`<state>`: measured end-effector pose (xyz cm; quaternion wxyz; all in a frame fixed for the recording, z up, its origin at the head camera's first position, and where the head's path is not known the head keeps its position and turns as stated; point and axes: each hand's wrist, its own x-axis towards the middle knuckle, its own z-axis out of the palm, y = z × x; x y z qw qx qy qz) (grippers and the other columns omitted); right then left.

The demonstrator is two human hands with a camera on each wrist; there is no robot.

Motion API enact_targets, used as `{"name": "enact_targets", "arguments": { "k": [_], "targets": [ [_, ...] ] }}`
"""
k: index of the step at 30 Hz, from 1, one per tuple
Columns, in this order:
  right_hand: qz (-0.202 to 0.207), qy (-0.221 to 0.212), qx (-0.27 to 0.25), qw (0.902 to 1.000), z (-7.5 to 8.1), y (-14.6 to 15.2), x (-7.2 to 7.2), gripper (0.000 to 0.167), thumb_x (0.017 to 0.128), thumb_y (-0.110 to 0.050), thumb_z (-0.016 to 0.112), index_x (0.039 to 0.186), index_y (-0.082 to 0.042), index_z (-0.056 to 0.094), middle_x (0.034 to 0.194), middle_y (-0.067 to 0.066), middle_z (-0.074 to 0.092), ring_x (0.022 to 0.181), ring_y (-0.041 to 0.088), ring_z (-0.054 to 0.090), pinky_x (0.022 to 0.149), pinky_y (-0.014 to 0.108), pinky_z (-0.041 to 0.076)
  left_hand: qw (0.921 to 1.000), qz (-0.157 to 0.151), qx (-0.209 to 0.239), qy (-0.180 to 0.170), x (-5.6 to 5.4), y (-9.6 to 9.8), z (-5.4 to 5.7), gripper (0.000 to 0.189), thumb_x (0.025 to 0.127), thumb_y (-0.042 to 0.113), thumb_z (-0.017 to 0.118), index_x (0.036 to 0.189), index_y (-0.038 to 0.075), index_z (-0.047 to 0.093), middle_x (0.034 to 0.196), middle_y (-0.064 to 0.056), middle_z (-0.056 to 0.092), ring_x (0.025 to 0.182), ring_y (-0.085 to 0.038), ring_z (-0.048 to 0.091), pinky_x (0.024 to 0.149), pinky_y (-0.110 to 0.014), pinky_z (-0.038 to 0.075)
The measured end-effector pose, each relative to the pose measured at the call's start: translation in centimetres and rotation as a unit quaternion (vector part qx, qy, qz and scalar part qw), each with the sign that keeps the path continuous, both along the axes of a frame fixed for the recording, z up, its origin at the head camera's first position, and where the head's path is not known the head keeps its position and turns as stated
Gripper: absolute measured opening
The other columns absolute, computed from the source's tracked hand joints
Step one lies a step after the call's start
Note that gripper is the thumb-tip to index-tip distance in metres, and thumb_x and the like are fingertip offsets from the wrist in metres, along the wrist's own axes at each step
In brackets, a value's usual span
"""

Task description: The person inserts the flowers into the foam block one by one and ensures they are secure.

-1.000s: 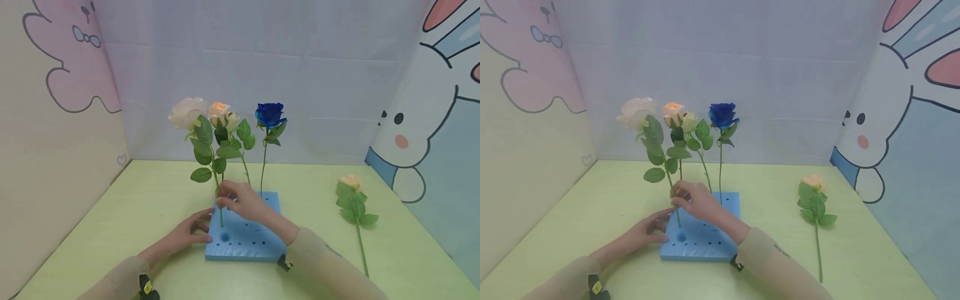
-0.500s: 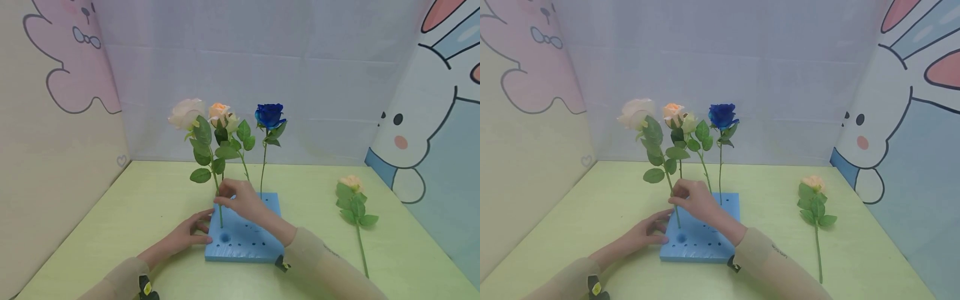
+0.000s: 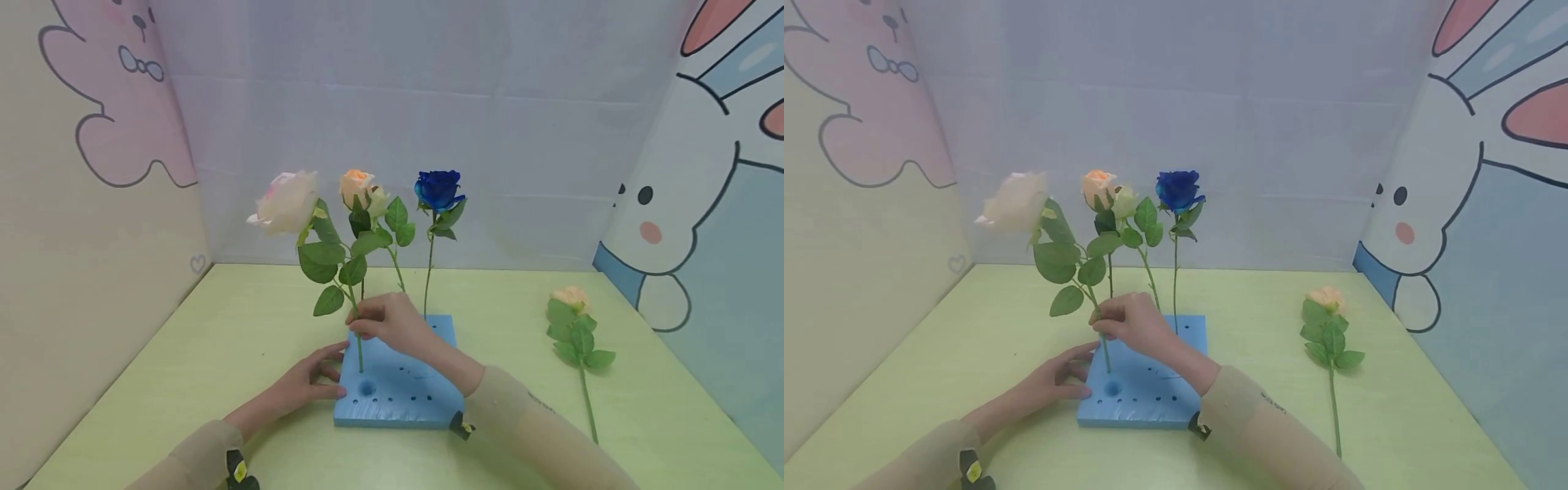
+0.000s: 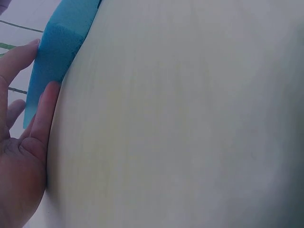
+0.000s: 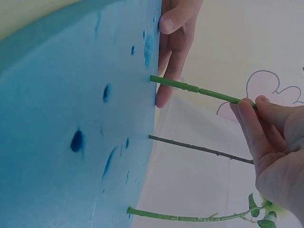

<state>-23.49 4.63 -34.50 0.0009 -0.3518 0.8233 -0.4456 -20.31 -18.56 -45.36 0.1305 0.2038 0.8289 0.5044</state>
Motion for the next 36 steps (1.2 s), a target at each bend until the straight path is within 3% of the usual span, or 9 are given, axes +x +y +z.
{"name": "enact_targets", "arguments": {
  "k": [4,11,36],
  "targets": [
    [0.017,0.005,0.005,0.9998,-0.19,-0.04,-0.39,0.009,0.093,-0.012,0.068,0.09,-0.016,0.075,0.082,0.005,0.076,0.069,0.01,0.067,0.069,0.021,0.056,1.0,0.005,-0.006,-0.005,0.09,0.0,0.11,0.082,0.086,0.027,0.077,0.155,0.019,0.032,0.149,-0.02,0.044,0.11,-0.023,0.058,0.086,-0.023,0.051],
    [0.052,-0.009,0.001,0.9986,-0.18,0.06,-0.78,0.009,0.093,-0.01,0.067,0.093,-0.012,0.075,0.091,0.01,0.077,0.076,0.023,0.073,0.071,0.021,0.057,0.9999,0.006,-0.008,-0.005,0.07,0.05,0.23,0.083,0.086,0.027,0.077,0.155,0.02,0.031,0.149,-0.02,0.045,0.111,-0.023,0.058,0.086,-0.025,0.051],
    [0.021,0.015,0.0,0.9997,-0.76,0.25,-0.66,0.009,0.094,-0.018,0.068,0.095,-0.014,0.076,0.088,0.001,0.077,0.076,0.006,0.071,0.071,0.021,0.056,0.9999,0.005,0.004,-0.013,0.05,-0.06,-0.07,0.082,0.086,0.027,0.077,0.155,0.022,0.033,0.15,-0.019,0.043,0.112,-0.024,0.058,0.086,-0.022,0.052]
  ]
}}
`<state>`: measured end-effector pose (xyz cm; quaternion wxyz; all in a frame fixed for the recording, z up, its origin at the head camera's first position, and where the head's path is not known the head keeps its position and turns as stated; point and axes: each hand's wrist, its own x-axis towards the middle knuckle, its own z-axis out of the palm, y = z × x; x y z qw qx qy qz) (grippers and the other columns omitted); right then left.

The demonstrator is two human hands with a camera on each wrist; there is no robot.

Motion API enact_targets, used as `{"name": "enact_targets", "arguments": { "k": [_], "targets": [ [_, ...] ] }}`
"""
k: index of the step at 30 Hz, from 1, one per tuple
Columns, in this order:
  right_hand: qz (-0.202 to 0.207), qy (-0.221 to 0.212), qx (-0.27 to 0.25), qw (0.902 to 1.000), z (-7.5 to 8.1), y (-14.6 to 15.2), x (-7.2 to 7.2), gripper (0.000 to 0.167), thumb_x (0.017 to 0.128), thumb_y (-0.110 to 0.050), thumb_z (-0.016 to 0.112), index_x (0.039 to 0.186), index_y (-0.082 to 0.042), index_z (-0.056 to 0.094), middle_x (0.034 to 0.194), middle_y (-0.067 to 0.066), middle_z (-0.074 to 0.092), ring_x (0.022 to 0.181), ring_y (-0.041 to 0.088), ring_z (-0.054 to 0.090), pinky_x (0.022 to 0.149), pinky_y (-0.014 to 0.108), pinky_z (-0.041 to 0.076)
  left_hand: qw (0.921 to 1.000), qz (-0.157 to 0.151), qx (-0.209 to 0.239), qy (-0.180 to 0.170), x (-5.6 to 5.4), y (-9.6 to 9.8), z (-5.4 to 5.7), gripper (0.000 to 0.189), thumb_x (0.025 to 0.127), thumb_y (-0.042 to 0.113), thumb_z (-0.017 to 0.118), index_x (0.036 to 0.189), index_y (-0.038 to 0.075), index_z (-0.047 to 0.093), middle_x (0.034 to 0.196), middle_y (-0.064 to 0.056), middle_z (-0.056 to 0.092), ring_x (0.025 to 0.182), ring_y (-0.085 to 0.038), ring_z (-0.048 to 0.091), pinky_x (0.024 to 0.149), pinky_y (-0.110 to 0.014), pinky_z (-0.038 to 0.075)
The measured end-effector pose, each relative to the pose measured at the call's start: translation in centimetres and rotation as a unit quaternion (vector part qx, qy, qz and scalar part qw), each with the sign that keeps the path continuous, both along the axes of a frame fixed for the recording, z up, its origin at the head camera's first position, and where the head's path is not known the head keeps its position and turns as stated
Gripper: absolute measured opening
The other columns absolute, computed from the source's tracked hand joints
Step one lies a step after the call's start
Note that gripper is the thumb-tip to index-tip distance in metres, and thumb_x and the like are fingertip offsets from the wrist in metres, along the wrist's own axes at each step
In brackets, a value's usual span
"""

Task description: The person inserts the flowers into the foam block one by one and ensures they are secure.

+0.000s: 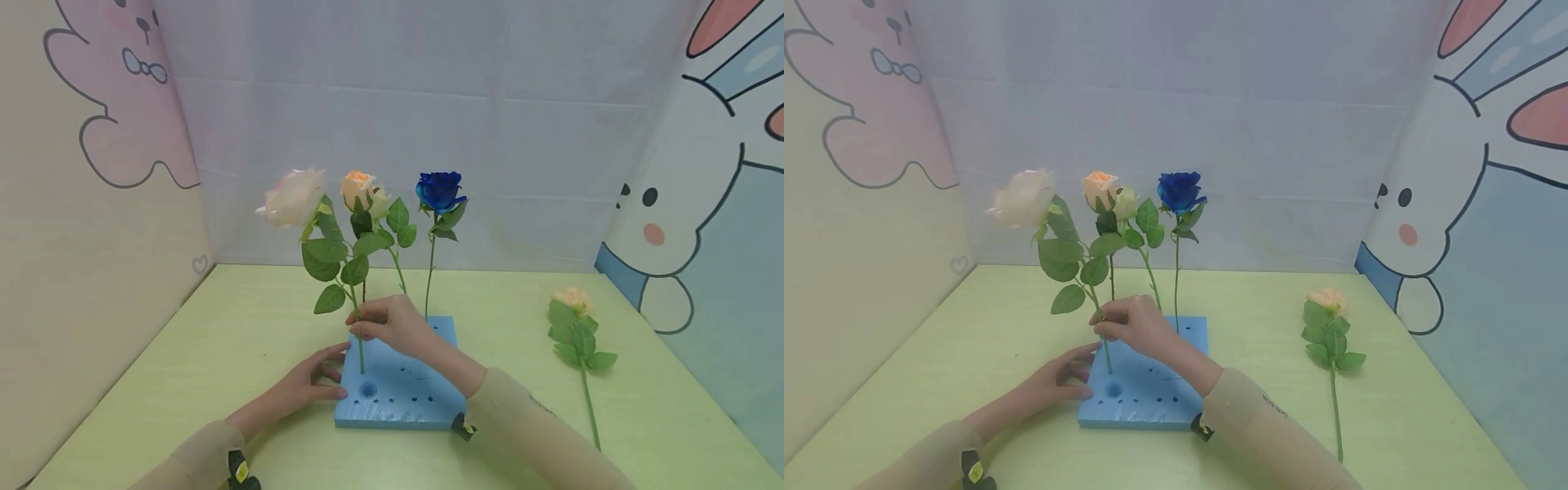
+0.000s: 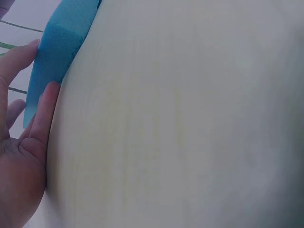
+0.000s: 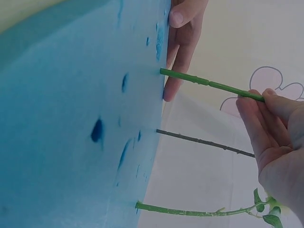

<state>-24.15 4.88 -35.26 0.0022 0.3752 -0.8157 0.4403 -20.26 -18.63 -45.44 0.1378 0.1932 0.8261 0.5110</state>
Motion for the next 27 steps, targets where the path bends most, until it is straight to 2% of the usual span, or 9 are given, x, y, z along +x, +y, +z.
{"name": "enact_targets", "arguments": {
  "k": [7,12,18,21,27],
  "targets": [
    [0.006,0.001,0.002,1.0,-0.1,0.1,0.0,0.009,0.094,-0.02,0.067,0.096,-0.015,0.075,0.09,0.001,0.077,0.08,0.008,0.073,0.072,0.02,0.056,1.0,0.001,0.002,0.001,0.0,0.0,-0.1,0.082,0.086,0.026,0.077,0.154,0.021,0.033,0.149,-0.019,0.044,0.11,-0.023,0.057,0.086,-0.021,0.052],
    [-0.007,-0.009,0.006,0.9999,-0.2,0.0,0.1,0.011,0.094,-0.022,0.067,0.099,-0.016,0.075,0.089,-0.003,0.077,0.081,0.006,0.072,0.072,0.021,0.056,1.0,0.001,0.006,0.0,0.1,0.1,0.0,0.082,0.086,0.026,0.077,0.154,0.02,0.033,0.148,-0.02,0.044,0.111,-0.024,0.058,0.086,-0.021,0.052],
    [-0.024,0.0,0.012,0.9996,-0.4,0.2,0.4,0.016,0.094,-0.024,0.067,0.107,-0.017,0.074,0.096,-0.003,0.077,0.088,0.006,0.072,0.078,0.022,0.056,1.0,0.0,0.006,0.002,0.2,0.1,0.1,0.082,0.086,0.025,0.077,0.155,0.019,0.033,0.148,-0.02,0.045,0.111,-0.024,0.058,0.087,-0.021,0.052],
    [-0.023,0.019,0.004,0.9996,-0.3,0.6,0.6,0.021,0.095,-0.019,0.066,0.115,-0.014,0.071,0.101,0.0,0.077,0.093,0.01,0.072,0.08,0.023,0.056,1.0,0.001,0.007,0.001,0.2,0.2,0.1,0.081,0.086,0.025,0.077,0.154,0.019,0.033,0.148,-0.02,0.045,0.111,-0.024,0.058,0.087,-0.021,0.052],
    [-0.018,0.014,-0.014,0.9996,0.0,2.0,1.2,0.029,0.095,-0.015,0.063,0.125,-0.011,0.064,0.107,0.003,0.076,0.098,0.015,0.072,0.081,0.026,0.056,1.0,0.008,0.004,-0.004,0.2,0.2,0.2,0.082,0.086,0.026,0.077,0.154,0.02,0.033,0.148,-0.019,0.045,0.112,-0.023,0.058,0.087,-0.021,0.051]
  ]
}}
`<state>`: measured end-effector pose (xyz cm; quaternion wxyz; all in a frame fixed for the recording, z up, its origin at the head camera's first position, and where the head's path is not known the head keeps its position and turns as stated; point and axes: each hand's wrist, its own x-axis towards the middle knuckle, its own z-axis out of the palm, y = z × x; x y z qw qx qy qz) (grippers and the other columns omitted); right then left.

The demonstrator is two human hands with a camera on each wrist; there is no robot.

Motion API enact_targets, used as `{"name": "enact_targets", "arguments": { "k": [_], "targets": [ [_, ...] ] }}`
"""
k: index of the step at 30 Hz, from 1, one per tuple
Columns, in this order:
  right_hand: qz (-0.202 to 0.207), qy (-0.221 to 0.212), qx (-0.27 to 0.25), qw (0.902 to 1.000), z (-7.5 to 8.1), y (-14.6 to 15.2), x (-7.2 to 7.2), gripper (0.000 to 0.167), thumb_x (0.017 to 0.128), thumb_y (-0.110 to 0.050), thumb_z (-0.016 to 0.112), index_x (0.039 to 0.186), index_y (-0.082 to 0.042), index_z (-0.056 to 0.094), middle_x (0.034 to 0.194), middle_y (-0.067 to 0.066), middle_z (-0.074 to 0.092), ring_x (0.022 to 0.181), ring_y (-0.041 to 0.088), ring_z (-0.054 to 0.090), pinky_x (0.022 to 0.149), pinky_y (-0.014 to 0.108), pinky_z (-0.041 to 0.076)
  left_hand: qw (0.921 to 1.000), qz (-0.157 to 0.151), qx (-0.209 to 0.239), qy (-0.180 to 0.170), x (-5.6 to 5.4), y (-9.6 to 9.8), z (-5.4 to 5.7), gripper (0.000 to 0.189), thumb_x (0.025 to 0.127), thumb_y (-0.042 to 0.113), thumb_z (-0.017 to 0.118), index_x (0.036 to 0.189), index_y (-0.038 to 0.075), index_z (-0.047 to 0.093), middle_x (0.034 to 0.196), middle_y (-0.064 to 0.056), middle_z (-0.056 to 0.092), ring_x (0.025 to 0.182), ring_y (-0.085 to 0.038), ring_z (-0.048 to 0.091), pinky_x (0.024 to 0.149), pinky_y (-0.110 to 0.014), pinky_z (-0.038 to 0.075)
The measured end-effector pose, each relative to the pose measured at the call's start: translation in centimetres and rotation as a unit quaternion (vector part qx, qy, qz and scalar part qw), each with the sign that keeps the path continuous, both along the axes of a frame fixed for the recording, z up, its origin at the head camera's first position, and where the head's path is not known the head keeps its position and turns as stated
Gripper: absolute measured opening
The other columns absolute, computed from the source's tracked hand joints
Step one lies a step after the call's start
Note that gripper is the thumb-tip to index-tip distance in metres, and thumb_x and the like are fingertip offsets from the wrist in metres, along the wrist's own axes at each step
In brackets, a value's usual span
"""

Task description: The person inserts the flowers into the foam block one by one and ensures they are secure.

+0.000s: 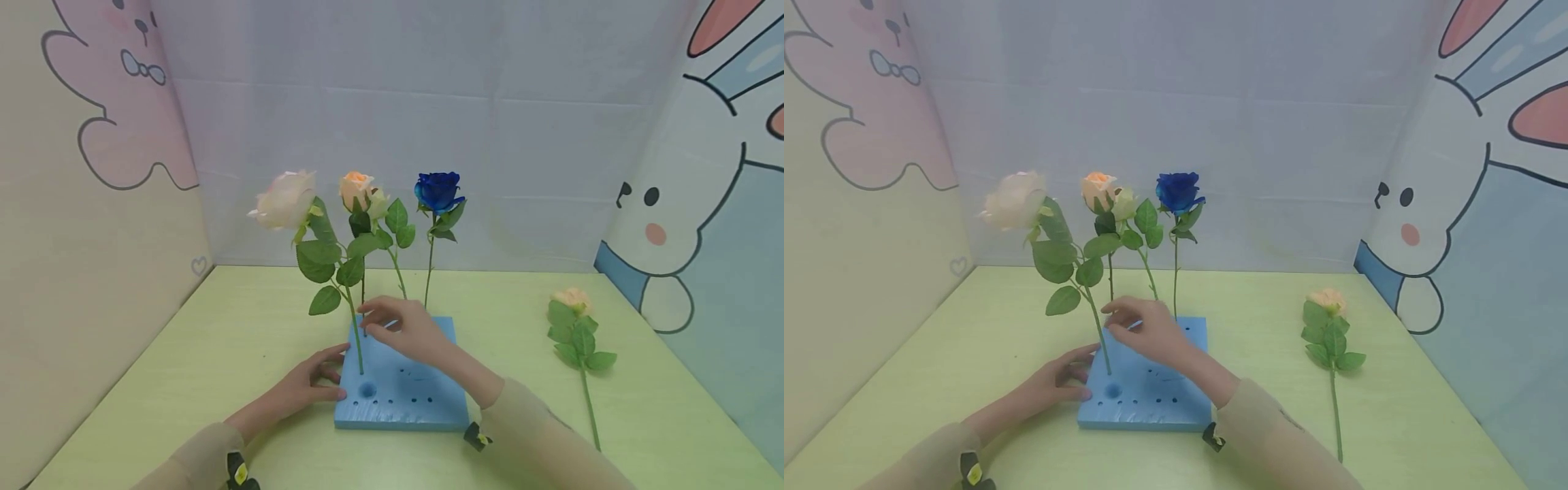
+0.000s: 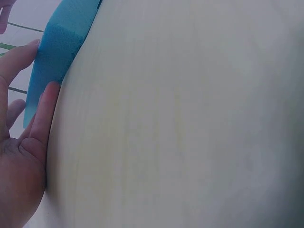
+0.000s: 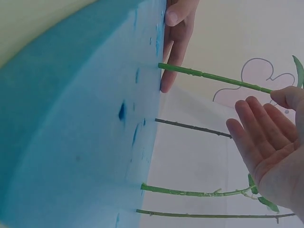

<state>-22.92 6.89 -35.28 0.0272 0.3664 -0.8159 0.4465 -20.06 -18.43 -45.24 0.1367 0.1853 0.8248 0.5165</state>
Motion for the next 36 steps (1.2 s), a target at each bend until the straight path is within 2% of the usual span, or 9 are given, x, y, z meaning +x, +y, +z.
{"name": "enact_targets", "arguments": {
  "k": [5,9,13,18,21,25,31,36],
  "targets": [
    [-0.007,0.0,-0.011,0.9999,-0.4,1.4,0.3,0.029,0.096,-0.015,0.063,0.124,-0.011,0.064,0.109,0.006,0.075,0.1,0.016,0.071,0.085,0.028,0.056,1.0,0.0,0.004,0.004,-0.1,0.0,-0.2,0.082,0.085,0.025,0.078,0.154,0.019,0.033,0.148,-0.02,0.045,0.111,-0.024,0.058,0.086,-0.022,0.052],
    [-0.025,0.001,-0.007,0.9997,-0.6,2.3,0.7,0.029,0.096,-0.017,0.064,0.125,-0.018,0.064,0.11,0.004,0.075,0.101,0.013,0.071,0.088,0.031,0.055,1.0,0.0,0.002,0.006,-0.1,-0.1,-0.3,0.082,0.085,0.026,0.078,0.154,0.019,0.034,0.148,-0.02,0.045,0.111,-0.024,0.059,0.086,-0.022,0.052],
    [-0.044,0.006,-0.006,0.999,-0.6,3.2,1.2,0.029,0.095,-0.016,0.065,0.124,-0.02,0.065,0.109,-0.001,0.075,0.1,0.012,0.071,0.09,0.041,0.056,1.0,0.0,0.001,0.008,-0.2,-0.2,-0.4,0.082,0.085,0.026,0.078,0.154,0.02,0.035,0.148,-0.02,0.045,0.112,-0.024,0.059,0.086,-0.022,0.052],
    [-0.065,0.026,-0.007,0.9975,-0.8,4.8,1.7,0.029,0.094,-0.015,0.066,0.122,-0.02,0.066,0.108,-0.004,0.075,0.098,0.011,0.07,0.09,0.037,0.056,1.0,0.001,0.001,0.009,-0.2,-0.1,-0.5,0.082,0.084,0.026,0.078,0.154,0.019,0.035,0.148,-0.021,0.045,0.112,-0.024,0.059,0.086,-0.022,0.051],
    [-0.077,0.039,-0.007,0.9963,-1.1,6.3,2.0,0.029,0.094,-0.015,0.067,0.122,-0.019,0.066,0.108,-0.002,0.075,0.097,0.011,0.07,0.089,0.033,0.055,0.9999,-0.001,0.0,0.011,-0.3,-0.1,-0.4,0.082,0.084,0.026,0.078,0.154,0.018,0.035,0.147,-0.021,0.046,0.112,-0.024,0.059,0.086,-0.022,0.052],
    [-0.098,0.062,-0.001,0.9933,-1.5,8.7,2.3,0.03,0.093,-0.014,0.067,0.122,-0.018,0.066,0.106,0.001,0.076,0.095,0.011,0.071,0.088,0.034,0.055,0.9999,-0.003,-0.004,0.016,-0.3,-0.1,-0.4,0.082,0.085,0.026,0.078,0.154,0.018,0.035,0.147,-0.021,0.047,0.111,-0.024,0.06,0.086,-0.023,0.052],
    [-0.155,0.092,0.024,0.9834,-1.7,12.1,3.0,0.033,0.091,-0.013,0.07,0.123,-0.018,0.065,0.103,-0.003,0.076,0.092,0.004,0.069,0.087,0.033,0.055,0.9998,-0.005,-0.006,0.018,-0.4,-0.1,-0.4,0.082,0.085,0.027,0.078,0.154,0.019,0.035,0.147,-0.02,0.047,0.111,-0.024,0.06,0.086,-0.023,0.052],
    [-0.197,0.095,0.036,0.9752,-1.7,14.4,3.6,0.033,0.091,-0.016,0.071,0.123,-0.02,0.064,0.101,-0.007,0.076,0.091,-0.002,0.067,0.085,0.03,0.054,0.9998,-0.004,-0.006,0.017,-0.3,-0.1,-0.5,0.082,0.085,0.026,0.078,0.154,0.019,0.034,0.147,-0.021,0.046,0.111,-0.024,0.059,0.086,-0.022,0.052]
  ]
}}
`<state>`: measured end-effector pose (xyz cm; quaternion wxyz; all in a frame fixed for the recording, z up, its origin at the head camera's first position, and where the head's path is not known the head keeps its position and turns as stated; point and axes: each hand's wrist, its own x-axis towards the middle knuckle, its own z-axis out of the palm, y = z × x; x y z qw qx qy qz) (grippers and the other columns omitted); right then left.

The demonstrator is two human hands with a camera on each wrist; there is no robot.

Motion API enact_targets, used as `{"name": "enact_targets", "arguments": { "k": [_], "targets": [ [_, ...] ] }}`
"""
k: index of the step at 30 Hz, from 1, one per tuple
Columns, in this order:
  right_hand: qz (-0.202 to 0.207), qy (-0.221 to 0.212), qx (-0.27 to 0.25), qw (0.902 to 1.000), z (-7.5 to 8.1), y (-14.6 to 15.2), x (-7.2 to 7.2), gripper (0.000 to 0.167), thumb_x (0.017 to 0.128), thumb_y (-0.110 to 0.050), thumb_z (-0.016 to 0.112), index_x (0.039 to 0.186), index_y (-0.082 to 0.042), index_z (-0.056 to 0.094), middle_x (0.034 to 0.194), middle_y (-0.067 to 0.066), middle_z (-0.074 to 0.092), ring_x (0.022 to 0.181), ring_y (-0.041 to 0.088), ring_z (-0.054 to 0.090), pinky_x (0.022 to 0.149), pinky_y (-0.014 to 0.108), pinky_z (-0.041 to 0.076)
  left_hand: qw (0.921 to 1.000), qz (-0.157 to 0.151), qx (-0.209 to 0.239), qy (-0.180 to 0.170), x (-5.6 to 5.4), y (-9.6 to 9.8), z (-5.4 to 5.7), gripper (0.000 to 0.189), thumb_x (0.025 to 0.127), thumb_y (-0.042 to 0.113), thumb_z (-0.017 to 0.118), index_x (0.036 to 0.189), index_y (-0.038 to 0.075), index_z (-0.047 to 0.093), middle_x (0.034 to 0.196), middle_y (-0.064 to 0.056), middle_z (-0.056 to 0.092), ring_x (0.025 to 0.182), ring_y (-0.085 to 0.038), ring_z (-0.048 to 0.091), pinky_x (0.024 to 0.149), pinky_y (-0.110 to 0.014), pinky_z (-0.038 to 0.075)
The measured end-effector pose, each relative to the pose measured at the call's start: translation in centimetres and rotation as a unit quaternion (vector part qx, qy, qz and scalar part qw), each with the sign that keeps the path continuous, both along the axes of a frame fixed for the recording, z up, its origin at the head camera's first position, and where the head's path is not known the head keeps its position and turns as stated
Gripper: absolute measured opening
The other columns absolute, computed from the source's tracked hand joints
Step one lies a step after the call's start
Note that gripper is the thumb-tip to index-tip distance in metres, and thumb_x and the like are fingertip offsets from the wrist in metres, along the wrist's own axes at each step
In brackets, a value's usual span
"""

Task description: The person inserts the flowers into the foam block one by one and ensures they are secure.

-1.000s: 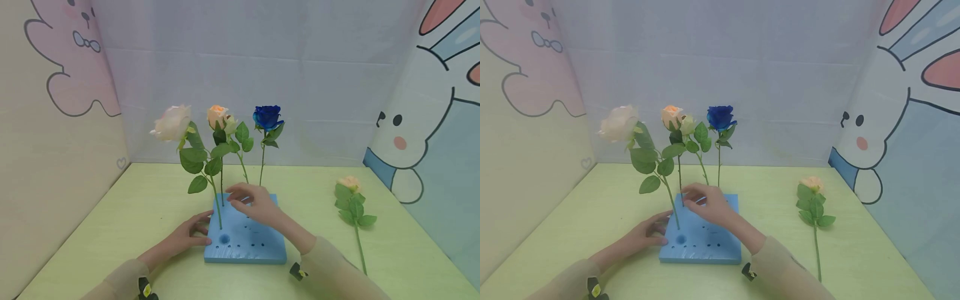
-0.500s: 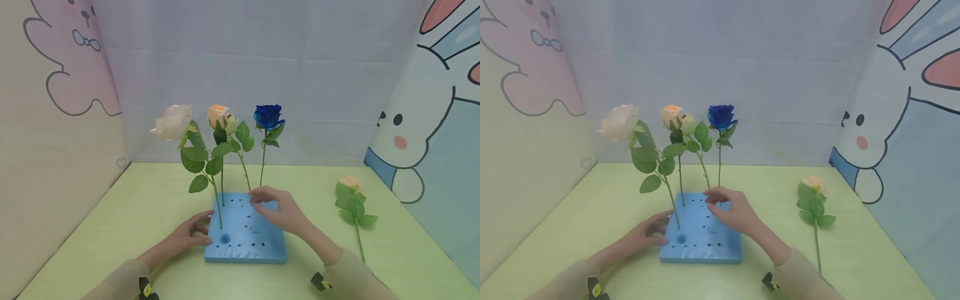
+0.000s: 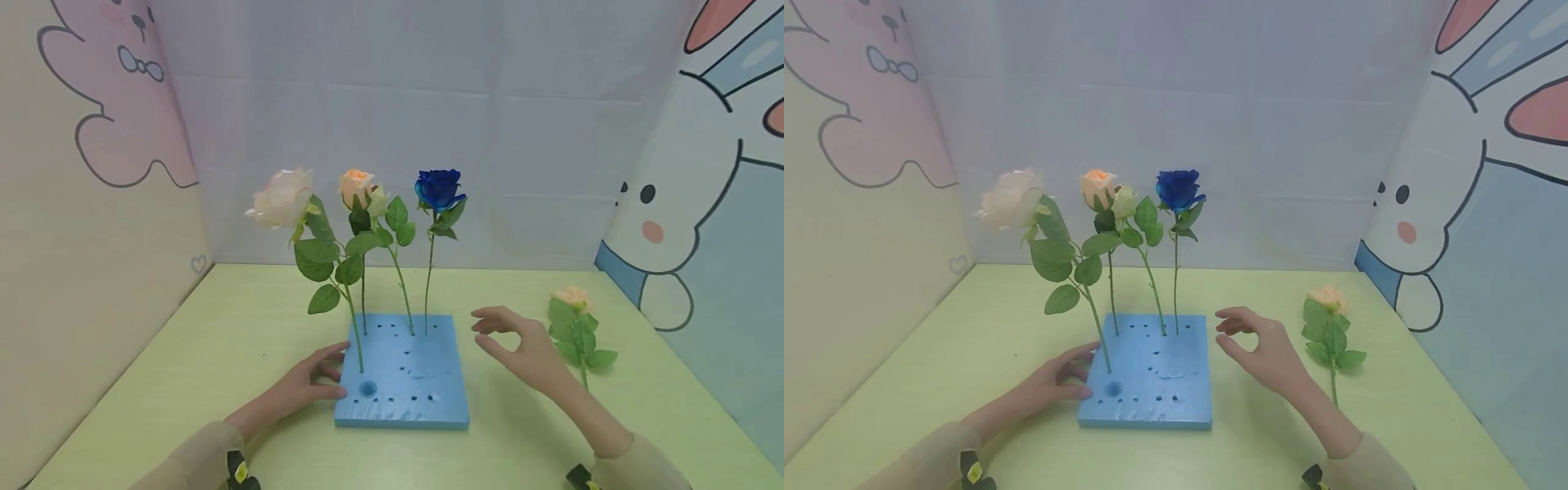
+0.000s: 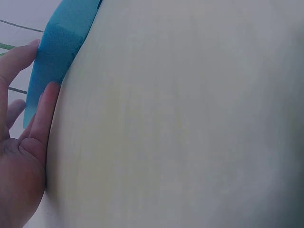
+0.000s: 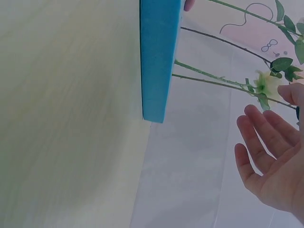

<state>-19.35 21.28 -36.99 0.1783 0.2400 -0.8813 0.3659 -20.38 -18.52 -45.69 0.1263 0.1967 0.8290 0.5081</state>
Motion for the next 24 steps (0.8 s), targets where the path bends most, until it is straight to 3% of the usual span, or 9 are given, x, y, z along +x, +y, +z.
{"name": "enact_targets", "arguments": {
  "k": [8,17,24],
  "targets": [
    [-0.037,0.009,-0.016,0.9992,-0.2,2.6,0.8,0.034,0.089,-0.012,0.072,0.123,-0.016,0.066,0.098,0.003,0.077,0.089,-0.007,0.065,0.083,0.013,0.048,1.0,0.001,0.001,-0.003,0.0,0.0,0.0,0.082,0.085,0.026,0.078,0.154,0.019,0.034,0.147,-0.021,0.046,0.112,-0.025,0.058,0.086,-0.022,0.052],
    [-0.057,0.015,-0.021,0.998,-0.4,4.6,1.4,0.039,0.088,-0.01,0.073,0.126,-0.017,0.064,0.101,0.005,0.076,0.092,-0.011,0.062,0.082,0.008,0.046,1.0,0.0,0.003,-0.006,0.1,0.0,0.0,0.081,0.085,0.026,0.078,0.154,0.02,0.034,0.147,-0.021,0.046,0.112,-0.025,0.059,0.087,-0.022,0.052],
    [-0.083,-0.014,-0.009,0.9964,-0.8,6.6,1.9,0.046,0.089,-0.015,0.073,0.132,-0.014,0.058,0.111,0.007,0.072,0.095,-0.009,0.062,0.08,0.012,0.048,1.0,0.001,0.003,-0.009,0.0,0.0,0.1,0.082,0.085,0.026,0.078,0.154,0.02,0.034,0.147,-0.02,0.046,0.113,-0.024,0.059,0.087,-0.022,0.052]
  ]
}}
